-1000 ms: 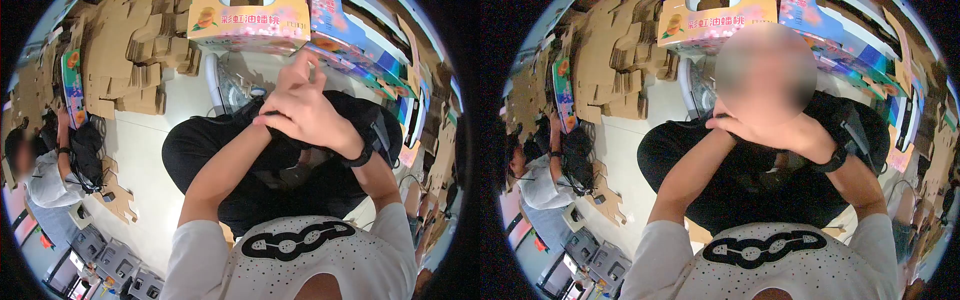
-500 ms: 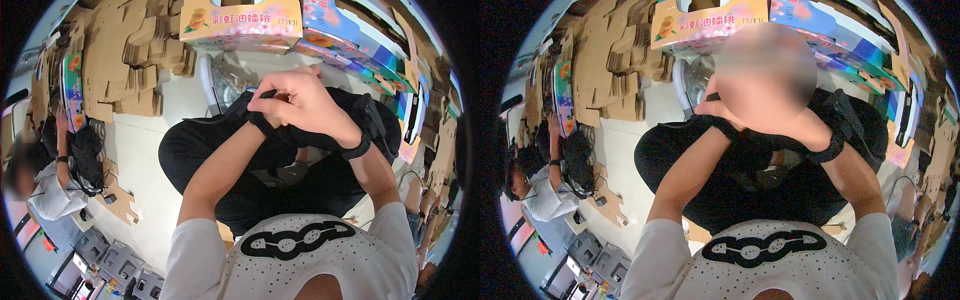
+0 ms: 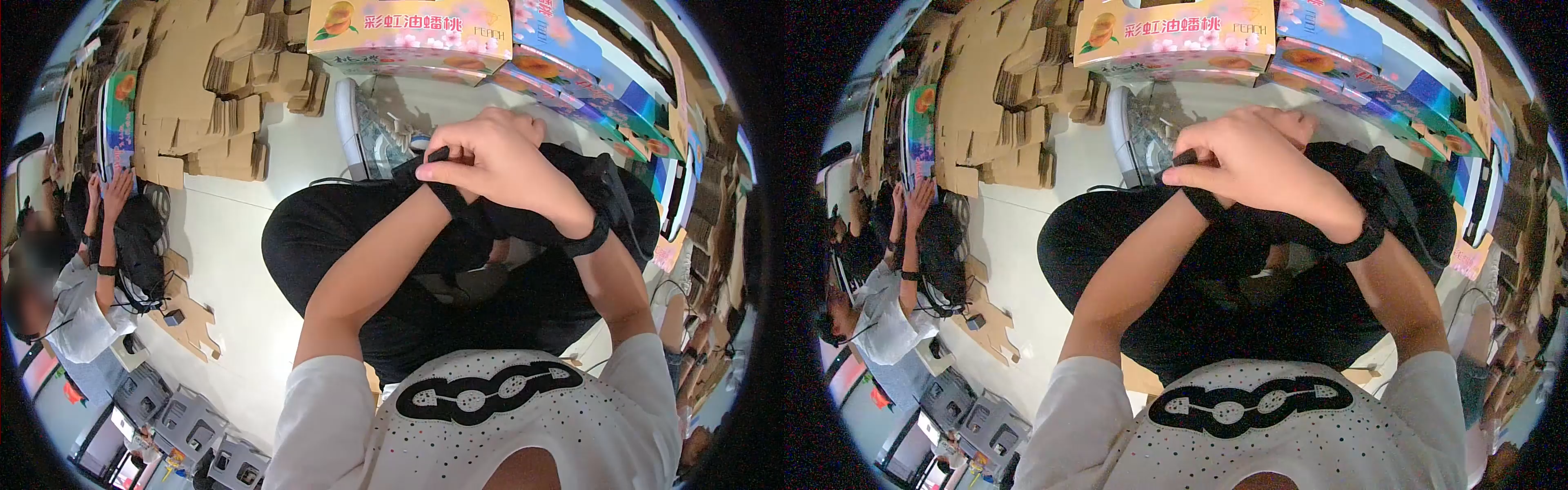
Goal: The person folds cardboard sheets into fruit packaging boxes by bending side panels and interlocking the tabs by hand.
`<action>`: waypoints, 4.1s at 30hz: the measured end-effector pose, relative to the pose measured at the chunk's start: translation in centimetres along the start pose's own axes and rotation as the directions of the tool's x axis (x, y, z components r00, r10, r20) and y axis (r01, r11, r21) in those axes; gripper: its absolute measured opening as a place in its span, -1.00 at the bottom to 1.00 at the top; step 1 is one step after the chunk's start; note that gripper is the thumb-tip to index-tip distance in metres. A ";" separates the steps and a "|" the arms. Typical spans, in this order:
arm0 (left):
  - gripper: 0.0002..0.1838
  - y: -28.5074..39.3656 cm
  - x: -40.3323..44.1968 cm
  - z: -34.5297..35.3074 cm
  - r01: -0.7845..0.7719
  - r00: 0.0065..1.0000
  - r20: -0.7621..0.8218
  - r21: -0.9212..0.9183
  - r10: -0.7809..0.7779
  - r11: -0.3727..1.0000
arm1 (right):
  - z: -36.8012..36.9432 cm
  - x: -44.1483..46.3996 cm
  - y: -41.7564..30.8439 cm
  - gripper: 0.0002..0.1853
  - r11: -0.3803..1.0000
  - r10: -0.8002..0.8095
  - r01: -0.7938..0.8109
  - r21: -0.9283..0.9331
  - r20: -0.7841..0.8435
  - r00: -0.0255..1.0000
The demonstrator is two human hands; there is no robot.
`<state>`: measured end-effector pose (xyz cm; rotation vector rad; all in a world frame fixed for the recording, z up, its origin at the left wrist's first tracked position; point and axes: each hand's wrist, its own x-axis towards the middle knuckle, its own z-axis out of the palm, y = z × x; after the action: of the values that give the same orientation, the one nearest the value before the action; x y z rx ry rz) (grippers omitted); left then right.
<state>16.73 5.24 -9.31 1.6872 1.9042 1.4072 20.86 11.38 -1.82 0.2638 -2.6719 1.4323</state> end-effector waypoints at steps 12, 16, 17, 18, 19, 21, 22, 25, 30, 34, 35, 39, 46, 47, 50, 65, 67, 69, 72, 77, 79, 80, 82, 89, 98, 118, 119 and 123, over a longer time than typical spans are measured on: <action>-0.72 0.4 0.7 -1.8 0.193 0.978 0.078 0.010 -0.194 0.981 | -0.1 0.1 -1.2 -0.79 0.997 -0.077 0.075 -0.028 -0.107 0.991; -0.75 0.4 1.0 -1.6 0.223 0.974 -0.041 0.055 -0.221 0.973 | -0.7 0.1 -2.1 -0.81 0.975 -0.199 0.182 -0.130 -0.133 0.971; -0.77 0.0 1.2 -1.2 0.209 0.973 -0.112 0.042 -0.203 0.977 | -0.5 -0.1 -2.3 -0.81 0.987 -0.157 0.150 -0.056 -0.139 0.978; -0.79 -0.2 1.4 -0.9 0.193 0.966 -0.182 0.031 -0.184 0.981 | -0.1 -0.5 -2.4 -0.81 0.993 -0.115 0.119 0.017 -0.142 0.983; -0.80 -0.5 1.9 -0.7 0.239 0.959 -0.176 0.082 -0.222 0.967 | 0.1 -0.6 -2.5 -0.80 0.992 -0.073 0.087 0.090 -0.142 0.987; -0.79 -0.3 2.3 -1.2 0.217 0.960 -0.208 0.122 -0.188 0.969 | -0.1 -0.6 -2.8 -0.82 0.991 -0.114 0.124 0.040 -0.200 0.973; -0.80 -0.2 2.0 -1.8 0.148 0.962 -0.245 0.112 -0.117 0.983 | -0.3 -0.6 -2.9 -0.83 0.990 -0.135 0.142 0.014 -0.227 0.964; -0.80 -0.9 2.1 -1.9 0.201 0.978 -0.102 0.224 -0.182 0.954 | -0.6 -0.8 -2.9 -0.83 0.994 -0.007 0.026 0.106 -0.176 0.984; -0.78 -1.9 3.0 -2.2 0.238 0.955 0.047 0.472 -0.294 0.849 | -0.6 -0.7 -1.8 -0.80 0.974 -0.224 0.223 0.045 0.016 0.974; -0.80 -1.4 2.7 -2.7 0.263 0.953 0.019 0.449 -0.303 0.854 | -1.1 -0.6 -1.0 -0.75 0.980 -0.201 0.199 0.030 0.097 0.975; -0.79 -1.1 2.5 -2.8 0.246 0.956 0.030 0.457 -0.291 0.855 | -1.4 -0.5 -1.0 -0.74 0.981 -0.192 0.188 0.044 0.132 0.972; -0.72 -0.8 2.4 -3.2 0.129 0.990 0.000 0.436 -0.143 0.890 | -2.8 -0.3 -1.2 -0.72 0.983 -0.180 0.165 0.081 0.235 0.955; -0.75 -1.0 2.0 -2.9 0.102 0.983 0.074 0.538 -0.167 0.837 | -2.3 -0.1 -0.3 -0.56 0.964 -0.200 0.221 -0.149 0.144 0.969; -0.74 -0.9 1.9 -2.7 0.097 0.985 0.069 0.532 -0.158 0.841 | -2.5 -0.1 -0.6 -0.53 0.936 -0.214 0.235 -0.262 0.105 0.971; -0.74 -0.3 1.5 -2.0 0.099 0.991 0.030 0.464 -0.128 0.880 | -2.8 -0.2 0.6 -0.42 0.944 -0.133 0.150 -0.294 0.075 0.988; -0.71 2.4 -1.1 1.4 0.124 0.991 -0.047 0.041 -0.122 0.991 | -0.8 1.6 2.1 -0.44 0.949 0.117 -0.233 0.214 0.449 0.886; -0.70 2.4 -1.3 1.3 0.126 0.991 -0.039 0.023 -0.125 0.992 | -0.7 1.4 2.0 -0.45 0.911 0.108 -0.256 0.323 0.411 0.905; -0.70 2.3 -1.3 1.1 0.133 0.991 -0.031 0.005 -0.133 0.991 | -0.6 1.3 1.7 -0.45 0.865 0.109 -0.277 0.418 0.382 0.918; -0.69 2.2 -1.3 0.6 0.148 0.989 -0.020 -0.014 -0.148 0.989 | -1.5 1.3 0.2 -0.46 0.855 0.119 -0.291 0.430 0.383 0.916; -0.68 1.5 -0.9 0.2 0.182 0.983 0.021 -0.046 -0.181 0.982 | -1.6 1.2 0.3 -0.52 0.975 -0.135 0.089 0.205 0.222 0.966; -0.67 1.3 -0.4 0.3 0.192 0.981 0.049 -0.061 -0.189 0.979 | -1.7 1.0 0.9 -0.51 0.993 -0.112 0.102 0.060 0.204 0.973; -0.67 1.0 -0.3 0.2 0.197 0.979 0.071 -0.075 -0.192 0.978 | -1.9 0.9 1.1 -0.50 0.999 -0.053 0.050 0.020 0.217 0.975; -0.66 0.9 0.3 0.0 0.206 0.972 0.141 -0.105 -0.191 0.973 | -2.7 1.0 1.2 -0.45 0.999 0.041 -0.033 -0.036 0.247 0.968; -0.65 4.0 2.0 -2.6 0.369 0.668 0.740 -0.417 0.075 0.831 | -4.5 1.6 1.4 -0.54 0.886 -0.177 0.033 0.463 0.272 0.946; -0.76 8.8 5.4 -9.6 0.323 0.892 0.450 -0.702 0.043 0.635 | 1.3 1.0 1.4 -0.57 0.716 0.007 -0.321 0.621 0.452 0.892; -0.36 -11.6 -1.2 -24.0 0.772 0.333 -0.015 -0.569 -0.943 0.282 | -6.9 2.1 4.6 -0.51 0.956 0.242 -0.291 -0.041 -0.452 0.859; -0.34 -11.1 -0.8 -23.5 0.767 0.393 -0.001 -0.551 -0.920 0.328 | -6.9 1.9 4.8 -0.51 0.931 0.248 -0.335 -0.146 -0.422 0.872; -0.31 -10.7 0.2 -23.1 0.761 0.488 0.044 -0.511 -0.872 0.400 | -6.1 1.8 5.0 -0.50 0.933 0.051 -0.170 -0.317 -0.353 0.934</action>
<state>-6.45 -4.51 -5.56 0.1860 1.8277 1.4275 18.15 18.99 -2.18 -0.1568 -2.6096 0.9021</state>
